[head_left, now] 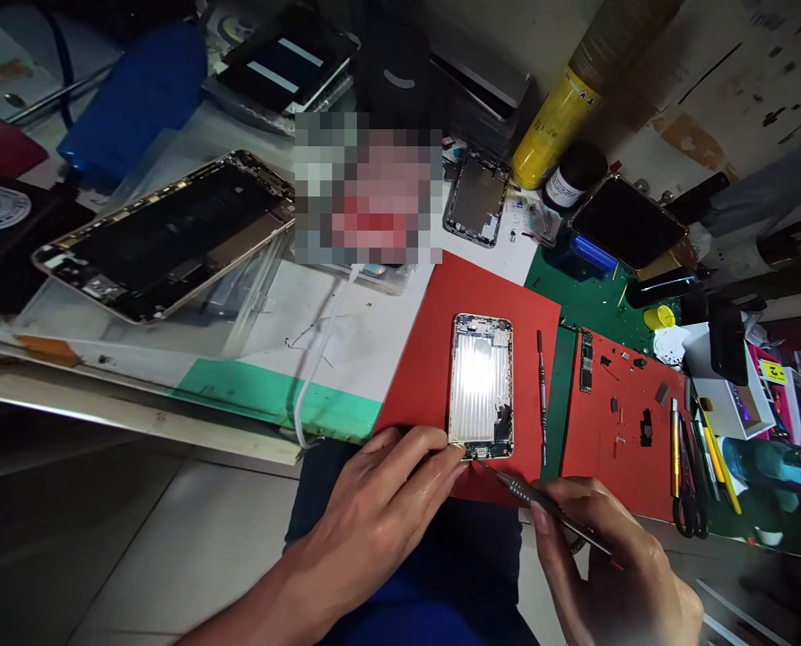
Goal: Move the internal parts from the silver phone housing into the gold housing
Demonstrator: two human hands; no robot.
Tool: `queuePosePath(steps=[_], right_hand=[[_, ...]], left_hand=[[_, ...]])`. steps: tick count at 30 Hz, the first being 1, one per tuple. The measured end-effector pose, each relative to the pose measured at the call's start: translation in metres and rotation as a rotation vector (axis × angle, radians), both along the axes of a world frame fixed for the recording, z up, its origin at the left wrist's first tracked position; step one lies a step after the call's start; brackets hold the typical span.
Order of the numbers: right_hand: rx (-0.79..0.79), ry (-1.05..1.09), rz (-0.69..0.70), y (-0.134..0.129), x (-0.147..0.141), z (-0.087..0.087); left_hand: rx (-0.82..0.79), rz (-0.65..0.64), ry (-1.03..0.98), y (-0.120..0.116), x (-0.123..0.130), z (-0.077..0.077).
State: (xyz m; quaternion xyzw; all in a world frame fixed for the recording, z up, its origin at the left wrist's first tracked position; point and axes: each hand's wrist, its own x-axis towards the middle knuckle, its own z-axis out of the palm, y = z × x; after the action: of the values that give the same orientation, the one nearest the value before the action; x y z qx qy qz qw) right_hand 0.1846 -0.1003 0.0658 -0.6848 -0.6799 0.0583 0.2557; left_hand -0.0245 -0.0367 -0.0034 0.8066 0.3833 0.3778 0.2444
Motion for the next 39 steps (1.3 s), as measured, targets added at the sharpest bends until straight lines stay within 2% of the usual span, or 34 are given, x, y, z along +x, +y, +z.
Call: queuePosePath(steps=[7, 10, 15, 20, 24, 28, 37, 39], right_hand=[[-0.018, -0.167, 0.240, 0.002, 0.010, 0.004], [-0.035, -0.174, 0.371, 0.010, 0.010, 0.012], [-0.072, -0.251, 0.489, 0.030, 0.006, 0.023], [-0.083, -0.213, 0.485, 0.037, 0.001, 0.025], [-0.005, -0.204, 0.486, 0.039, -0.001, 0.023], [-0.086, -0.191, 0.495, 0.041, -0.002, 0.024], [0.047, -0.195, 0.552, 0.043, -0.005, 0.027], [0.021, -0.198, 0.542, 0.042, -0.005, 0.026]], left_hand=[[-0.007, 0.002, 0.009, -0.001, 0.000, -0.003], [0.005, 0.009, 0.007, -0.003, 0.000, -0.006], [0.022, 0.003, 0.028, -0.006, -0.002, -0.008], [0.047, -0.005, -0.003, -0.005, -0.001, -0.009], [0.043, 0.013, -0.035, -0.005, 0.000, -0.011], [0.069, 0.014, -0.028, -0.005, 0.000, -0.012], [0.064, 0.010, -0.005, -0.006, -0.002, -0.012], [0.064, 0.015, -0.006, -0.006, -0.002, -0.012]])
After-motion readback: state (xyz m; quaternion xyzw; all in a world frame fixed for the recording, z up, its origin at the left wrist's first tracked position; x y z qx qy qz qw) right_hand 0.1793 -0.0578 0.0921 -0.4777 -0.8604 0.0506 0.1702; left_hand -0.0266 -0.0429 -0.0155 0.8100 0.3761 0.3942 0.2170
